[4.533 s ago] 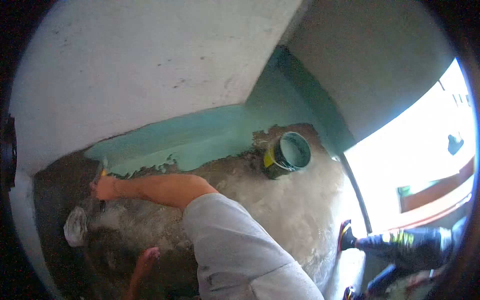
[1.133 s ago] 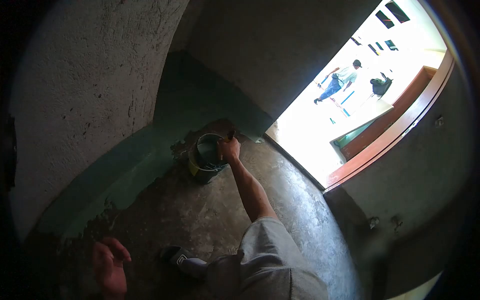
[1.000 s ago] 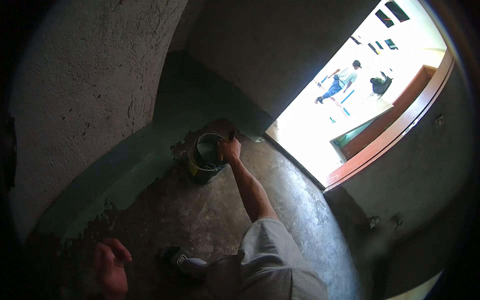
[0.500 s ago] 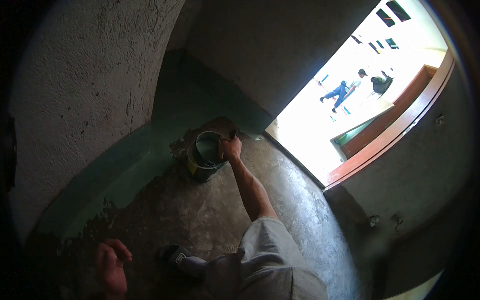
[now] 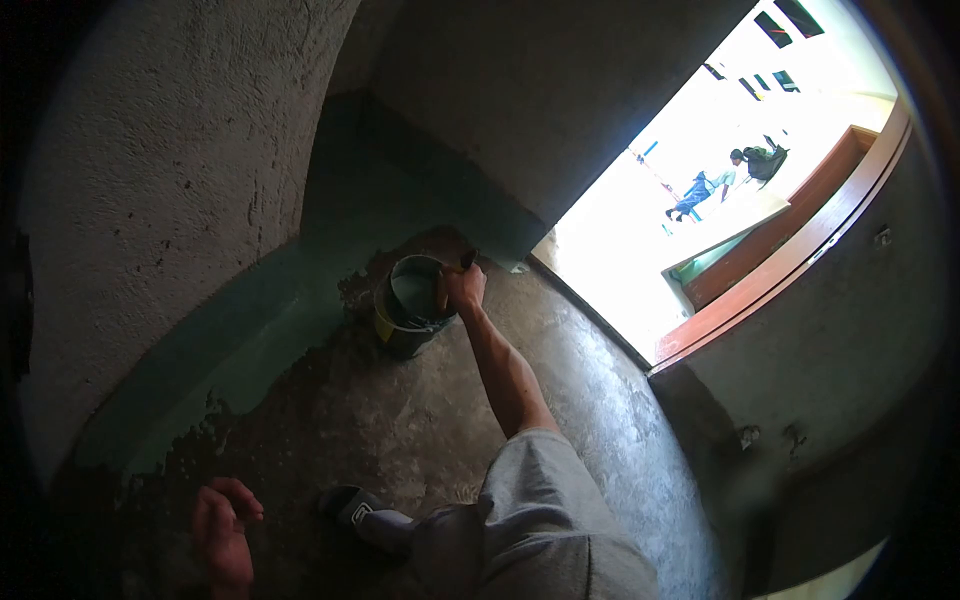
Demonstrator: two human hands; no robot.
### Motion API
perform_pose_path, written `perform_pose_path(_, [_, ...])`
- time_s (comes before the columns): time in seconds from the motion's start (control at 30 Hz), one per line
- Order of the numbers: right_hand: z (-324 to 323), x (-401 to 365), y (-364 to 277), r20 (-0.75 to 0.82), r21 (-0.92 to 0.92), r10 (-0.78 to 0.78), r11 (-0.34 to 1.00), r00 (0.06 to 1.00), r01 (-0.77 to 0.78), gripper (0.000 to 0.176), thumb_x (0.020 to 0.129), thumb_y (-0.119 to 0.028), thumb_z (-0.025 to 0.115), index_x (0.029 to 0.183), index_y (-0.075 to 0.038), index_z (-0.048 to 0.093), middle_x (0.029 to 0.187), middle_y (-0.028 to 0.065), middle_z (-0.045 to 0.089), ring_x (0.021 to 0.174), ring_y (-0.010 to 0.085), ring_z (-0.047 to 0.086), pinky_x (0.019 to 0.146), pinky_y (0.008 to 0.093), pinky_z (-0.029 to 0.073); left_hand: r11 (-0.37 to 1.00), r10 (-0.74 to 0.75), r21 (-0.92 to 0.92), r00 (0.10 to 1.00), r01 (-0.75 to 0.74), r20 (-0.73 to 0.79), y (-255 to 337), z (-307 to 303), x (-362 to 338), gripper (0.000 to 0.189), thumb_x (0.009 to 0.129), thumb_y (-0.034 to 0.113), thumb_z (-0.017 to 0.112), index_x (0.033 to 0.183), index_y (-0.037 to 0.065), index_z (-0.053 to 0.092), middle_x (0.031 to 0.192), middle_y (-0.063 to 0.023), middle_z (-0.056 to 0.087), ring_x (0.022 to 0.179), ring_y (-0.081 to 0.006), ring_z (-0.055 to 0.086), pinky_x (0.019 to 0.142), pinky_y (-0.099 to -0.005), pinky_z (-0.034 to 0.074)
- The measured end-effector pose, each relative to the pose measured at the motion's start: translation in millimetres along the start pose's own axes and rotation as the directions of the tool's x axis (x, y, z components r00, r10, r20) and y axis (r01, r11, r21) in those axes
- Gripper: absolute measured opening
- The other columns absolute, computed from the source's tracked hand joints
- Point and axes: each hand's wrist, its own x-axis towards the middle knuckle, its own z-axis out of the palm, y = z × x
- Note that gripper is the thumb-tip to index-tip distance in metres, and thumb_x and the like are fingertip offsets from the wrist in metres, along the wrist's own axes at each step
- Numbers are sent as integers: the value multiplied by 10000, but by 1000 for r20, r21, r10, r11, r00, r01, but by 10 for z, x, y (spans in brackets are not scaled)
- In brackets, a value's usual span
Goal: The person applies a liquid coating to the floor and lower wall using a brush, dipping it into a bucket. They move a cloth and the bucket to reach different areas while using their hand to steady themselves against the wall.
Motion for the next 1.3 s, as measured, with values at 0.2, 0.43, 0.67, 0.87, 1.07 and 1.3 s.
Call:
perform_pose_path(0.2, [-28, 18, 33, 4, 23, 33, 999, 999, -33, 366, 780, -269, 702, 973, 37, 646, 966, 172, 672, 882, 274, 656, 777, 392, 510, 997, 33, 71, 998, -37, 60, -57, 20, -11, 279, 891, 334, 542, 850, 70, 458, 938, -111, 542, 777, -186, 547, 661, -324, 445])
perform_pose_path(0.43, [-60, -50, -59, -5, 37, 55, 998, 998, -55, 407, 758, -280, 712, 1006, 37, 652, 983, 230, 669, 972, 365, 638, 835, 422, 494, 996, 32, 86, 995, -40, 93, -56, -13, -3, 279, 906, 328, 527, 860, 59, 469, 949, -115, 546, 773, -186, 548, 668, -328, 446])
perform_pose_path(0.67, [-24, -14, -44, -19, 12, 42, 999, 999, -42, 424, 738, -291, 717, 999, 37, 653, 982, 238, 666, 979, 376, 632, 832, 435, 491, 995, 32, 86, 994, -41, 108, -37, -28, -17, 275, 916, 322, 517, 859, 57, 471, 953, -110, 543, 786, -184, 540, 683, -331, 438])
perform_pose_path(0.87, [-18, 0, -47, -5, 30, 56, 998, 998, -56, 424, 737, -290, 717, 985, 47, 649, 974, 239, 666, 968, 377, 636, 827, 433, 493, 996, 12, 89, 996, -20, 88, -21, -24, -31, 263, 911, 312, 525, 854, 64, 462, 948, -111, 537, 787, -186, 532, 686, -331, 433])
perform_pose_path(1.07, [13, 16, -8, 2, 58, 84, 995, 996, -84, 420, 743, -288, 720, 987, 46, 647, 961, 234, 670, 951, 364, 646, 825, 422, 496, 996, 36, 73, 994, -44, 104, -58, -65, -28, 239, 911, 293, 517, 858, 66, 461, 946, -114, 540, 787, -181, 533, 683, -323, 432])
perform_pose_path(1.3, [41, 22, 1, 14, 63, 84, 994, 996, -85, 428, 743, -296, 726, 987, 47, 648, 966, 230, 672, 953, 360, 647, 821, 417, 499, 995, 27, 91, 995, -36, 96, -30, -67, -28, 215, 909, 268, 506, 863, 62, 467, 955, -116, 543, 788, -180, 534, 684, -322, 433])
